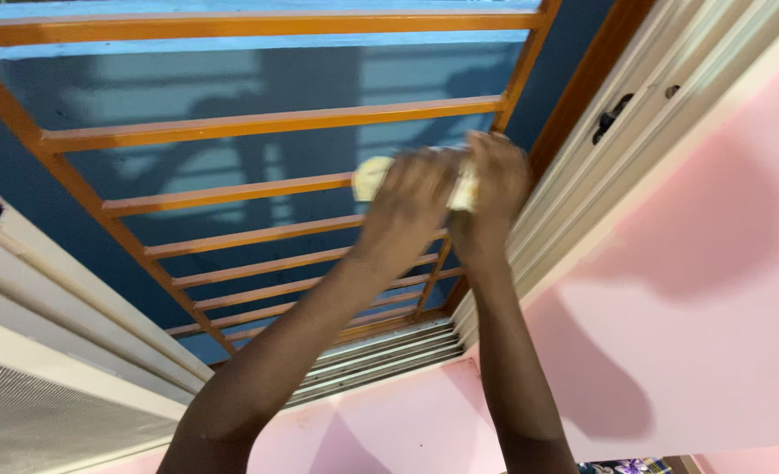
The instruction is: The person cleans a window and its frame using a cloth, first wiping the glass surface and then sliding the window open to wipe the internal metal bars.
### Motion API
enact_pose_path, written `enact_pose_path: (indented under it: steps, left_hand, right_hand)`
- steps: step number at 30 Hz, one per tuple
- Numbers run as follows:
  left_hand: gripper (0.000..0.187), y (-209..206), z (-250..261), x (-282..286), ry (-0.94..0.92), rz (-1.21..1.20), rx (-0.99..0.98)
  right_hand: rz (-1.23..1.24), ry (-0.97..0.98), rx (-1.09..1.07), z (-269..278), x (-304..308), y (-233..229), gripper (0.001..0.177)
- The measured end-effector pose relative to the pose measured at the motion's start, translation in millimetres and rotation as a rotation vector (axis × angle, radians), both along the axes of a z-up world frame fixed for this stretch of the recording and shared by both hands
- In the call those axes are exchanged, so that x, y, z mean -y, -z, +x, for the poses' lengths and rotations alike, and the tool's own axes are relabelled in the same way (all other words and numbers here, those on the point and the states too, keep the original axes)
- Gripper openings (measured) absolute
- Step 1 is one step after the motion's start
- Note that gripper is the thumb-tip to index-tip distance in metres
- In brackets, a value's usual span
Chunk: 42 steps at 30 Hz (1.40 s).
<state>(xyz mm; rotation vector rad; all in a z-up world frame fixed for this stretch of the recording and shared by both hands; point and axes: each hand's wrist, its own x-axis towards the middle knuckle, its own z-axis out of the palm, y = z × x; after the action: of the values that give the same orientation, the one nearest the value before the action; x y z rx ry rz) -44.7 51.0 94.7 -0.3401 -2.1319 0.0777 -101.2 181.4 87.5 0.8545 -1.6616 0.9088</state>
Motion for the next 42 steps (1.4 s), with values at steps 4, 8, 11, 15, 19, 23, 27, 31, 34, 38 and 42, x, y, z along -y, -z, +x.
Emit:
enact_pose_path:
  steps: [4,8,11,15,19,23,27,31,34,38,42]
  left_hand:
    - [0.055,6,26,57,-0.010,0.012,0.108]
    - [0.056,20,59,90,-0.047,0.168,0.117]
    - [0.060,21,103,124,-0.218,0.122,0.107]
    - [0.052,14,160,159,-0.379,0.278,0.143]
    - [0.049,17,176,168,-0.373,0.333,0.000]
    - [0.049,30,156,153,-0.470,0.258,-0.076]
    - [0.054,43,109,116,-0.417,0.267,-0.013]
    - [0.063,45,50,65,-0.356,0.152,0.046]
    - [0.060,41,6,27,-0.256,0.184,0.041]
    - [0.057,38,-10,14,-0.147,0.167,0.022]
    - [0.055,41,10,48,-0.070,0.109,0.016]
  right_hand:
    - [0.254,0.080,0.036,14,59,7,0.059]
    - [0.280,0.040,0.106,39,101,16,0.060]
    - [0.287,-0.029,0.054,71,143,21,0.056]
    - [0.319,-0.184,0.055,120,196,17,0.058]
    - [0.352,-0.303,0.052,134,216,14,0.060]
    - [0.391,-0.371,-0.034,109,189,19,0.064]
    - [0.424,-0.221,0.059,69,146,25,0.074]
    - [0.355,-0.057,0.053,26,86,31,0.068]
    - [0.324,0.025,0.059,-1,47,27,0.062]
    - [0.201,0.043,0.067,-5,32,26,0.050]
    - [0.110,0.127,0.098,9,65,32,0.048]
